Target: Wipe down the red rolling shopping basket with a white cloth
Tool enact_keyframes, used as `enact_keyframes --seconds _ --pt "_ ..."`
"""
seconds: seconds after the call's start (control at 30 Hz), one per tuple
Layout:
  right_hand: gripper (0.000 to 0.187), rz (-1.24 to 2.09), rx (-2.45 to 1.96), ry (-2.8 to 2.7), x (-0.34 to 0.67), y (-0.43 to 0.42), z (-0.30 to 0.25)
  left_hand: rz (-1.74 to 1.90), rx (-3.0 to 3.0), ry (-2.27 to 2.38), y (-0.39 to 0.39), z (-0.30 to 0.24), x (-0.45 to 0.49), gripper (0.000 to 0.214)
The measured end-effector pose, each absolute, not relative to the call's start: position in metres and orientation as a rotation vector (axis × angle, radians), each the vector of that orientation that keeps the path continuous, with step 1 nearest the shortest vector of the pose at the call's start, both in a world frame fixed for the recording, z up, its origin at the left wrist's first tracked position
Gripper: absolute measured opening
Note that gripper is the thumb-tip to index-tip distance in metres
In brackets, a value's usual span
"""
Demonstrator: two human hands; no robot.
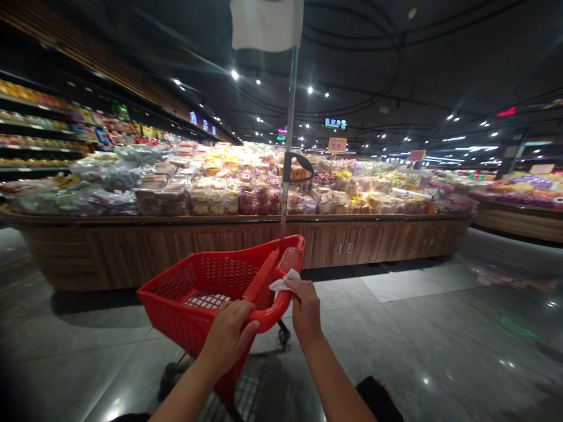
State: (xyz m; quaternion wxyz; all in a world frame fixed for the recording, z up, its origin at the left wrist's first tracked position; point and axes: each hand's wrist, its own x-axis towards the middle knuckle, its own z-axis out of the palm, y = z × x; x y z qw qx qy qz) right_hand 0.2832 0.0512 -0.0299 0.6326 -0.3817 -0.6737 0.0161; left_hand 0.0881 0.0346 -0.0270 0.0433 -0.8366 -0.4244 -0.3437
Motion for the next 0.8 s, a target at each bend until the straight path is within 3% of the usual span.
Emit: enact_keyframes --seconds 0.2,0.5,0.8 --pt "0.040 0.060 -0.812 -1.704 0.271 0.029 -0.025 -1.073 -2.589 -1.264 0.033 -0.030 0.071 0.029" --pt "0.027 -0.139 -0.695 -2.405 0.289 0.098 0.031 -1.077 -2.464 -1.218 0.017 -0.010 0.086 0.044" --pt "0.024 -0.289 -0.614 -2.958 0.285 0.115 0.075 -1.036 -2.362 -1.267 0.021 -0.020 0.127 0.036"
